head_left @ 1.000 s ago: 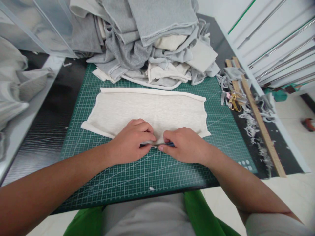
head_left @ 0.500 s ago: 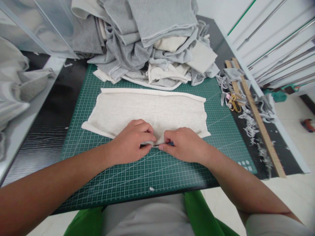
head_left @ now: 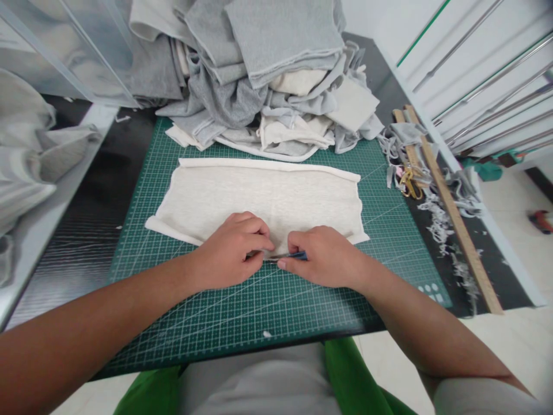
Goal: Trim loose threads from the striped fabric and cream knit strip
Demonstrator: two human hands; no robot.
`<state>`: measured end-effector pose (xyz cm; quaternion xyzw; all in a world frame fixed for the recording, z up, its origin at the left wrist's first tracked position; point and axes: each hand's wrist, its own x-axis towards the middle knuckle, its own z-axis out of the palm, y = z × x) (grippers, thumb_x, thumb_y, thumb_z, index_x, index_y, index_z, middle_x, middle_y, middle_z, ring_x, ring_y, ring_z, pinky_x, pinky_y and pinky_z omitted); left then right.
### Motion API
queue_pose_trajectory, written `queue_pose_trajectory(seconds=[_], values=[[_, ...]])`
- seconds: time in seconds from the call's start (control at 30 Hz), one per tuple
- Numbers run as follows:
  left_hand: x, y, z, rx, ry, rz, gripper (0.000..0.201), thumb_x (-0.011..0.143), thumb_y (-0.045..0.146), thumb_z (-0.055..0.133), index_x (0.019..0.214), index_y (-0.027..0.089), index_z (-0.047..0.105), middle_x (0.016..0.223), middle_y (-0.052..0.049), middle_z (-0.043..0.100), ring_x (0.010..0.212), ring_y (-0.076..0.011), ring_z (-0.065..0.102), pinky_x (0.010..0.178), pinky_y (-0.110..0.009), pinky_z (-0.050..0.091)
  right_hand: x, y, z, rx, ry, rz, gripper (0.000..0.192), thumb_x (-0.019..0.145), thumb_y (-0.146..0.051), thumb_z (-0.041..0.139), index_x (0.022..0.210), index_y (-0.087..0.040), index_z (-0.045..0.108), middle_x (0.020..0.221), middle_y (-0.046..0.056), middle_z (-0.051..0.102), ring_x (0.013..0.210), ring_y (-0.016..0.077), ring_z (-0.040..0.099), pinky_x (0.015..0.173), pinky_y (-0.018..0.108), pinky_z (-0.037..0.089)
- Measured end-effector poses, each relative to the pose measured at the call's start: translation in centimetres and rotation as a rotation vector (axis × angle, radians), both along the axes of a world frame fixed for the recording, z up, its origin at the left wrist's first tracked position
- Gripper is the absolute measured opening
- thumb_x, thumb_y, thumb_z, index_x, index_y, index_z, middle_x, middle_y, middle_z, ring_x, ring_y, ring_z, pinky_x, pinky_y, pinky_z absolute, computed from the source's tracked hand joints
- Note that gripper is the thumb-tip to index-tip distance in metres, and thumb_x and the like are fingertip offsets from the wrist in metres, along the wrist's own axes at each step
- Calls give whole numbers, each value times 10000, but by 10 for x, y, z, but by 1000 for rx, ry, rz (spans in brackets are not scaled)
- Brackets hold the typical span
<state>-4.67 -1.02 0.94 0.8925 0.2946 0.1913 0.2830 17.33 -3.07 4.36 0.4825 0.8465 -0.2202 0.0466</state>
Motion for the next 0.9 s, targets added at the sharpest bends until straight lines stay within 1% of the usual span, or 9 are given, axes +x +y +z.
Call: queue_pose_trajectory(seconds=[0.27,0.63,0.77,0.9], values=[[-1,-1,0,-8,5,4,219,763,105,596,904,241,693,943,6,607,932,-164,529,873,-358,376,1,0,1,-25,25,-4,352,861,-537,539,801,-198,608,682,0,634,611,120,490,563,270,213],[-3,-1,-1,-7,5,-7,253,746,105,592,932,244,692,966,-2,606,947,-176,527,880,-371,379,6,8,5,-131,98,13,334,846,-508,577,755,-186,600,597,-35,547,540,86,413,539,253,201],[-2,-1,-1,-5,-1,-7,252,738,98,591,913,246,694,957,1,604,942,-174,526,880,-364,376,6,8,2,-83,104,-6,316,835,-497,599,776,-187,611,622,-26,579,566,95,455,552,249,214],[-2,-1,-1,-13,1,-9,261,734,95,584,904,257,699,943,3,603,931,-174,525,885,-367,372,6,7,-4,-15,79,25,331,828,-517,608,829,-186,626,666,-5,617,607,116,502,572,249,234]])
